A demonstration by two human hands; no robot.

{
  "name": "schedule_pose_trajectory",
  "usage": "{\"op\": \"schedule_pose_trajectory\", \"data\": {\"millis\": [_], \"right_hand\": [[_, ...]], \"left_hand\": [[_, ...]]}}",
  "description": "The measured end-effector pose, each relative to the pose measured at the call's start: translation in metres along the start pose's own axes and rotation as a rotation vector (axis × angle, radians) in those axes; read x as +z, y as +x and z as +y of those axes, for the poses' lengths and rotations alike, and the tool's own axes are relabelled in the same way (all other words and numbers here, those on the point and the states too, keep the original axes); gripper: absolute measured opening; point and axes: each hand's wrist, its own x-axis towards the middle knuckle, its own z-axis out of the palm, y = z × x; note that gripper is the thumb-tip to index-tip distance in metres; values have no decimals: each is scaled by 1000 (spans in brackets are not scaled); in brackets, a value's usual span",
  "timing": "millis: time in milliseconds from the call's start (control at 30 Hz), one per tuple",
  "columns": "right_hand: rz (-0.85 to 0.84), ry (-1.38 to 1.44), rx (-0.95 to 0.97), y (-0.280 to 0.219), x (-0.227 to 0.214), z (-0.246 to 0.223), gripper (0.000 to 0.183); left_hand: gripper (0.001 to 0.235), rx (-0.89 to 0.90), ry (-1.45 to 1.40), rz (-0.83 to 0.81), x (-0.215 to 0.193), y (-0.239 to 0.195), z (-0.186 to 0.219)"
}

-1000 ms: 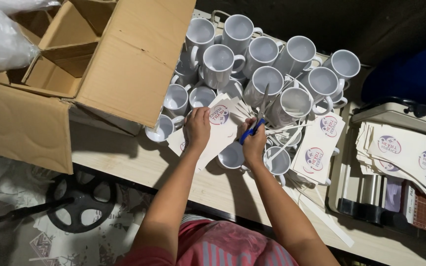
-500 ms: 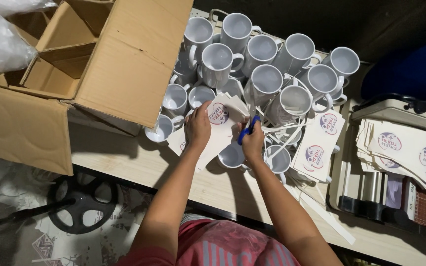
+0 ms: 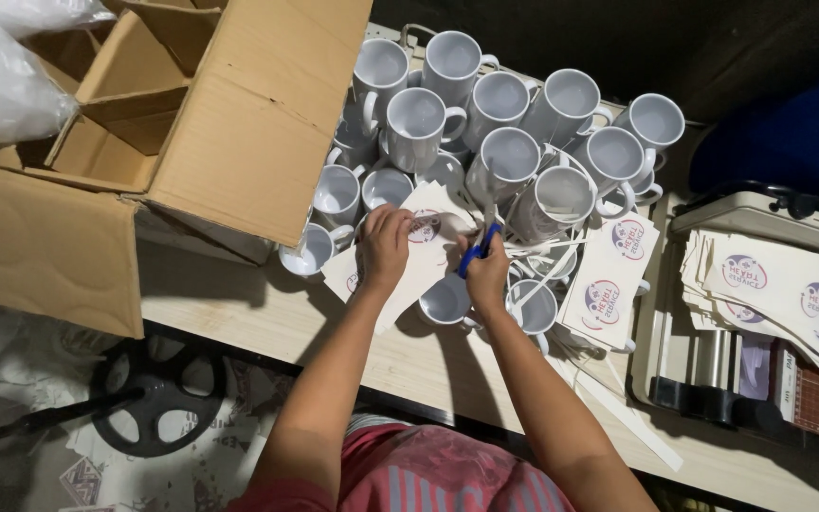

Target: Cutting out printed logo decals from white paper strips using a pair of scissors.

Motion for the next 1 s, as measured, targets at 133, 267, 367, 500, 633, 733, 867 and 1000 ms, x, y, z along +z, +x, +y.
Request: {"op": "schedule_pose_trajectory", "data": {"millis": [133, 267, 367, 500, 633, 733, 867, 1000], "right_hand": [[81, 38, 14, -4, -6, -36, 34], [55, -118, -150, 4, -22, -40, 22], [36, -85, -121, 17, -33, -35, 13], [44, 13, -24, 26, -67, -43, 15], [120, 526, 118, 38, -94, -38, 17], [94, 599, 139, 35, -109, -51, 19], [67, 581, 137, 28, -117, -62, 18], [17, 531, 141, 26, -123, -60, 18]], "left_hand": [[10, 28, 60, -35, -4, 6, 9], [11, 121, 141, -88, -3, 15, 26], [13, 201, 160, -102, -15, 35, 61], [22, 373, 203, 107, -17, 42, 96], [23, 505, 129, 89, 29, -6, 74], [27, 456, -112, -92, 47, -19, 85], [46, -555, -960, -482, 67, -15, 76], [42, -762, -1262, -542, 65, 16, 87]]}}
